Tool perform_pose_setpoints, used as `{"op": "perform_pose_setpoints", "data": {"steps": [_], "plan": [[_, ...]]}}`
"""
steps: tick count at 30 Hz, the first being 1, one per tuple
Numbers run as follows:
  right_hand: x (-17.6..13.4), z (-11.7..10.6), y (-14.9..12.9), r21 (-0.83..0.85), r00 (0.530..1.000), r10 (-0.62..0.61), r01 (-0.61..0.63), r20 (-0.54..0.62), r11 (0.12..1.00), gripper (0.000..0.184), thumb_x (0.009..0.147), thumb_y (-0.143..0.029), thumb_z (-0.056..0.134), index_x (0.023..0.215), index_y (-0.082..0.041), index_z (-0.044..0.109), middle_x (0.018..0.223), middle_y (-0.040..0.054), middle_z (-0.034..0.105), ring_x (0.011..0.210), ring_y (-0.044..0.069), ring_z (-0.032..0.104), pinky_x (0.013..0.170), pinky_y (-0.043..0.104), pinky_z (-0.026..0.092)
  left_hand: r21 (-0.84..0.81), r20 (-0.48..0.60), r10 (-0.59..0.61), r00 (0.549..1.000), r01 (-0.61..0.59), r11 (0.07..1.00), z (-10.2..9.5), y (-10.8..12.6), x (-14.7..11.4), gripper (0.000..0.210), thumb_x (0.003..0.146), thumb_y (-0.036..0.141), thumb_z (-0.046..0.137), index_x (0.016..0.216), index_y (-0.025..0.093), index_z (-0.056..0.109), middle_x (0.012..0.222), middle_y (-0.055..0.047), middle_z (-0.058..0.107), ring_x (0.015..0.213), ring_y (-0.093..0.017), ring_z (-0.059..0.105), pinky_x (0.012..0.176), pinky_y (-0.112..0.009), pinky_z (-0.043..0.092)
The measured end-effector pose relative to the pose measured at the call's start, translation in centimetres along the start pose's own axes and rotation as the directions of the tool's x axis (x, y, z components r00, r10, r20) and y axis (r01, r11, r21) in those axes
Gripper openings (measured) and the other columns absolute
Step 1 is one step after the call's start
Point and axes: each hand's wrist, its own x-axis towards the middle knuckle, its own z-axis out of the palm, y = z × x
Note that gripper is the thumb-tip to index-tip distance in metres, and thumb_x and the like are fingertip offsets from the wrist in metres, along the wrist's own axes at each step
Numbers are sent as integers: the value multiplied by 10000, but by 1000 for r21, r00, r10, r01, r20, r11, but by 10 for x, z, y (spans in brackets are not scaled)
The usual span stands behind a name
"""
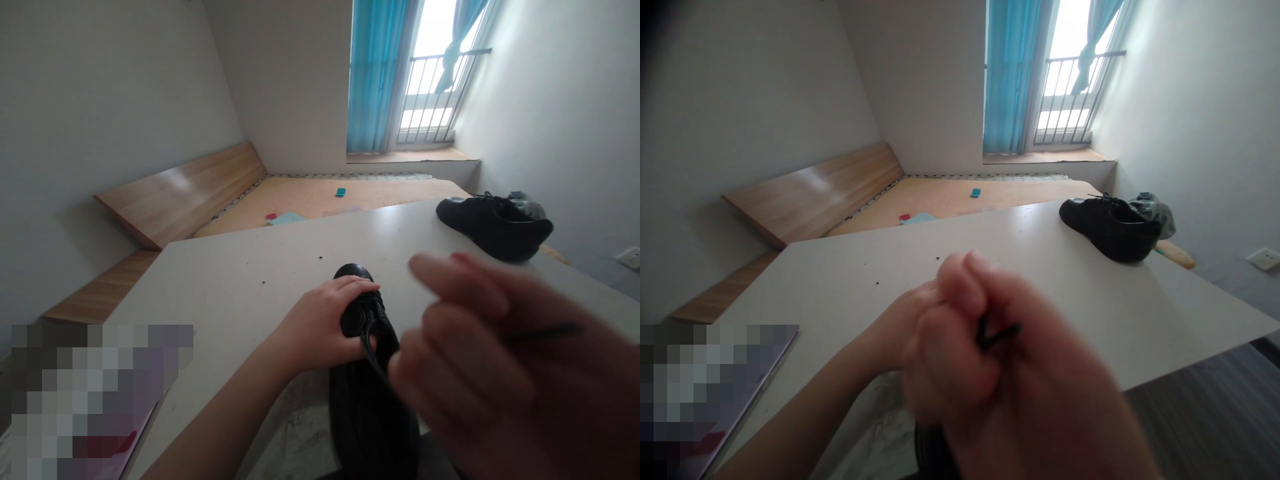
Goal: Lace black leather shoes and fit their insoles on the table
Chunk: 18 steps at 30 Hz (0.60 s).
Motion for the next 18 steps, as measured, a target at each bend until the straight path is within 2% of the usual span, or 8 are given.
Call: {"op": "perform_pose_setpoints", "data": {"steps": [3, 5, 8, 12, 14, 15, 16, 18], "plan": [[23, -7, -38, -98, 938, -275, 260, -209, 961, 404, 993, -305, 219, 631, -209, 372, 491, -55, 252, 417, 58, 240, 469, 295, 230, 132, 131, 106, 986, -123, 984, -4, 1, -1, 609, 650, 261, 740, 1244, 226, 609, 1343, -71, 605, 1164, -295, 600, 1051, -426, 448], [43, -14, -53, -193, 899, -340, 295, -275, 936, 424, 979, -287, 169, 621, -195, 376, 551, -47, 275, 463, 47, 255, 521, 329, 220, 188, 157, 120, 980, -149, 971, -6, 1, 0, 635, 673, 283, 735, 1276, 202, 556, 1367, -100, 566, 1182, -291, 577, 1054, -440, 439], [75, -26, -59, -181, 909, -307, 264, -280, 947, 305, 919, -236, 260, 631, -193, 351, 606, -45, 277, 508, 55, 258, 538, 294, 242, 131, 142, 113, 983, -132, 983, -8, 3, 1, 513, 726, 312, 731, 1199, 187, 574, 1279, -93, 592, 1163, -261, 566, 1038, -401, 439], [110, -42, -49, -132, 949, -218, 192, -225, 972, 214, 862, -313, 398, 685, -211, 334, 638, -31, 284, 548, 93, 290, 533, 253, 311, -94, 96, 96, 991, -87, 992, -4, 8, 3, 207, 877, 353, 616, 993, 187, 656, 1098, -63, 637, 1068, -203, 591, 993, -325, 441], [123, -53, -39, -293, 960, -209, 149, -186, 944, 206, 862, -347, 398, 717, -213, 341, 658, -13, 333, 588, 113, 352, 566, 260, 369, -196, 42, 32, 999, -23, 980, 0, 8, 5, 219, 935, 331, 522, 873, 181, 668, 976, -47, 654, 979, -183, 610, 927, -300, 454], [128, -61, -34, -461, 965, -207, 114, -158, 880, 201, 874, -367, 381, 747, -212, 367, 689, 4, 390, 627, 126, 409, 601, 272, 406, -232, 12, -17, 1000, 20, 973, 2, 8, 6, 253, 948, 316, 488, 830, 180, 666, 918, -39, 658, 930, -177, 613, 884, -292, 458], [133, -69, -28, -635, 971, -201, 75, -129, 769, 208, 888, -392, 375, 797, -208, 407, 750, 30, 462, 693, 146, 473, 651, 291, 440, -262, -18, -75, 997, 67, 963, 4, 8, 7, 272, 951, 305, 473, 801, 179, 663, 870, -29, 661, 883, -172, 613, 842, -285, 459], [138, -87, -18, -875, 975, -195, 1, -107, 485, 259, 892, -437, 422, 966, -194, 475, 978, 100, 563, 902, 204, 549, 779, 353, 467, -332, -55, -183, 982, 155, 931, 7, 6, 8, 268, 936, 313, 488, 777, 178, 656, 811, -14, 669, 813, -165, 608, 775, -272, 457]]}}
